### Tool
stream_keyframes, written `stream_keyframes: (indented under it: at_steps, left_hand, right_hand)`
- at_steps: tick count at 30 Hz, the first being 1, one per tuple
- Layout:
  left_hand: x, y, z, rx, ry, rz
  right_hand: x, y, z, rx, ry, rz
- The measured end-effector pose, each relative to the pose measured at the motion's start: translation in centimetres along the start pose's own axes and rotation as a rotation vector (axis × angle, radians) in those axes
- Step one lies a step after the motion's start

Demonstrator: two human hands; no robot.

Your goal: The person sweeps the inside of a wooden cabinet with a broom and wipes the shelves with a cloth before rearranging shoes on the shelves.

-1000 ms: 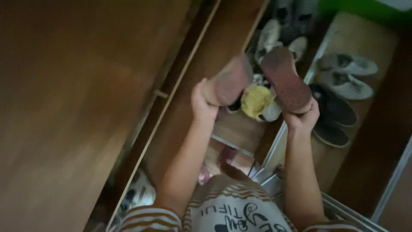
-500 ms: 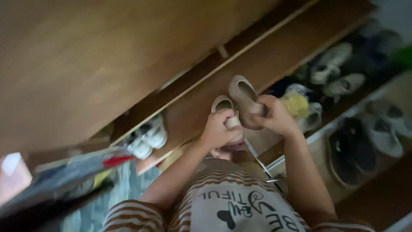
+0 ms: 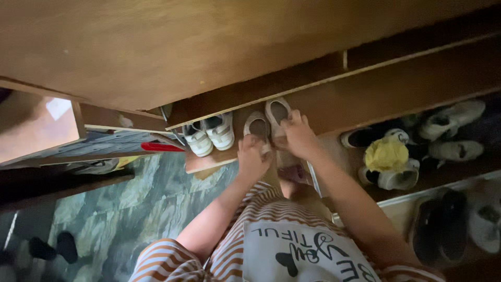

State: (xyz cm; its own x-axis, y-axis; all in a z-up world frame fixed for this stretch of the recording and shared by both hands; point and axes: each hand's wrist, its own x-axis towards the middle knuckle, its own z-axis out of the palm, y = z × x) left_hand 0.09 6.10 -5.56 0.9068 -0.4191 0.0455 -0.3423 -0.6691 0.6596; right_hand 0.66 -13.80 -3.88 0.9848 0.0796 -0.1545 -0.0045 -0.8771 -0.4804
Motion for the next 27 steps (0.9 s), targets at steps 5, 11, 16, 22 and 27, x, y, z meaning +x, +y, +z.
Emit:
stream_keyframes:
  at_steps: [5, 11, 16, 22, 27]
  left_hand:
    - [-0.5, -4.1, 2.8, 0.003, 0.084, -0.192]
    - [1.3, -12.0, 9.0, 0.113, 0.147, -0.102]
    - [2.1, -12.8, 9.3, -0.044, 0.238, -0.408]
    - [3.2, -13.2, 10.3, 0.073, 0.067, -0.377]
    - [5.8, -13.6, 11.2, 0.070, 0.084, -0.483]
  right_hand:
    - [3.5, -0.6, 4.8, -0.079, -0.073, 0.202]
    - [6.1, 0.0, 9.6, -0.016, -0.088, 0.167]
    - [6.3, 1.3, 11.1, 0.157, -0.046, 0.237]
    - [7.6, 2.5, 13.0, 0.288, -0.096, 0.349]
    - [8.9, 4.6, 14.8, 0.357, -0.125, 0.379]
